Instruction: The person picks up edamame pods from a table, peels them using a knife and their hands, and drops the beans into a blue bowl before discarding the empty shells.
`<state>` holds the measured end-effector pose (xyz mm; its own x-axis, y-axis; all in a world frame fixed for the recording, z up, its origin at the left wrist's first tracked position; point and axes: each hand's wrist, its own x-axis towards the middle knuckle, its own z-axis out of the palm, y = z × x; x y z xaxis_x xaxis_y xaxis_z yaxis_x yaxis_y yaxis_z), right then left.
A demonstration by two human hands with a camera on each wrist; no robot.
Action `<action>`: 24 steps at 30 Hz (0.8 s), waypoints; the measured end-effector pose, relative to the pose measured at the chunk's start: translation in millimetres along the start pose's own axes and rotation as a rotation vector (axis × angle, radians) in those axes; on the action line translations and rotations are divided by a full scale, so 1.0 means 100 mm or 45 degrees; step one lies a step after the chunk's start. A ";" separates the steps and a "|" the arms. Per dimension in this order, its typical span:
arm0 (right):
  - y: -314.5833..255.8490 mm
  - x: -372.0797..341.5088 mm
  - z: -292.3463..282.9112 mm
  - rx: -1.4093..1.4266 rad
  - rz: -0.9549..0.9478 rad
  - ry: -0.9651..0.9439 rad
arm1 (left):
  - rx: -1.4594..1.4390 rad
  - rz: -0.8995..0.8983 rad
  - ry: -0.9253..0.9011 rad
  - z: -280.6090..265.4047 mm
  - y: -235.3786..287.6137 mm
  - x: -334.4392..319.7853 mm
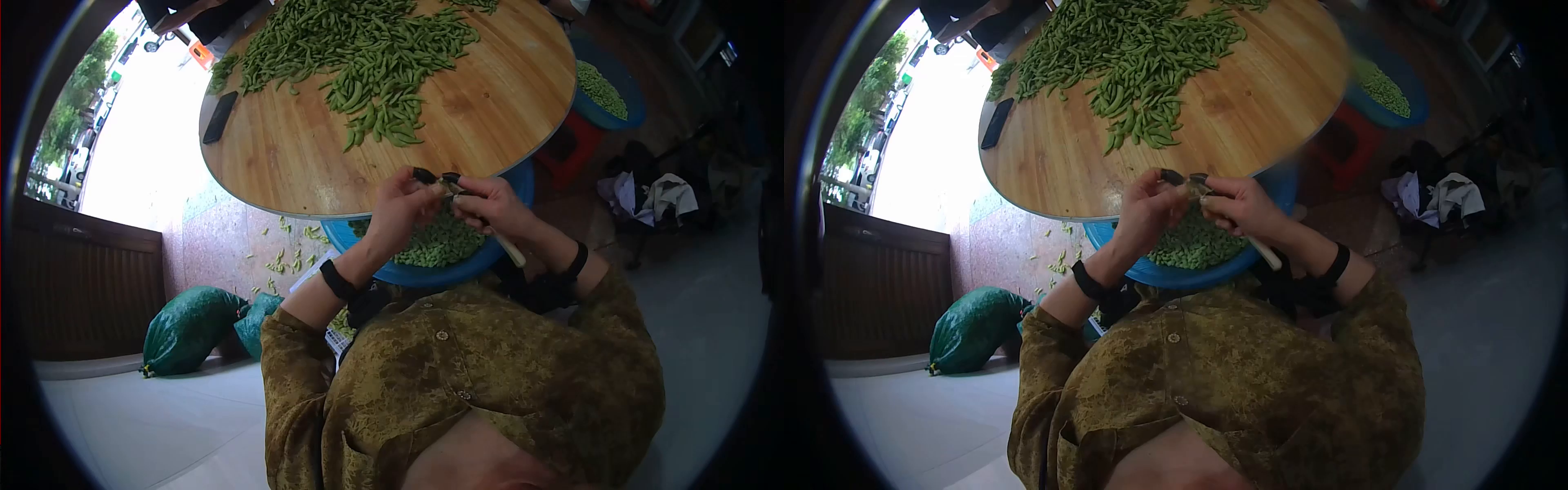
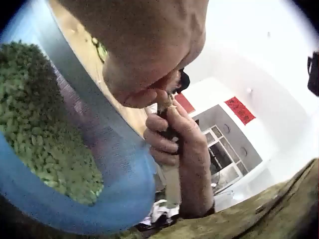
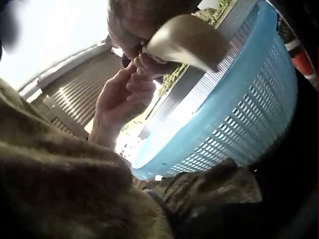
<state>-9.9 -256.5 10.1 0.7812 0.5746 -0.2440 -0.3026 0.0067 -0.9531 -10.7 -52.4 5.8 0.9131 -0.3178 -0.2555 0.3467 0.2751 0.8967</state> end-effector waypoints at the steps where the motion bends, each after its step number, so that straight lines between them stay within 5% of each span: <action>1: 0.01 0.01 -0.02 0.001 -0.001 0.000 | 0.144 0.205 -0.005 0.01 -0.01 0.00; 3: 0.04 0.03 -0.06 0.552 0.144 -0.082 | 0.229 0.269 -0.014 0.07 -0.01 -0.06; 6: 0.03 0.04 -0.05 0.816 0.212 -0.175 | 0.370 0.380 -0.036 0.05 -0.01 -0.07; 11: 0.09 0.03 0.04 0.631 0.193 -0.163 | 0.765 0.685 -0.032 -0.18 -0.13 0.03; 17: 0.05 0.02 0.09 0.252 -0.029 -0.067 | 0.466 0.505 0.126 -0.10 -0.06 -0.05; 19: 0.01 0.03 0.11 0.221 -0.074 -0.039 | 0.370 0.246 -0.028 -0.10 -0.01 -0.10; 24: -0.01 0.06 0.09 0.287 -0.082 -0.244 | 0.247 0.168 -0.014 -0.15 -0.10 -0.05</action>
<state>-10.0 -245.9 11.0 0.6919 0.7110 -0.1254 -0.3858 0.2172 -0.8967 -15.9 -39.9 -7.5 0.9451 -0.3006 -0.1283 0.1755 0.1354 0.9751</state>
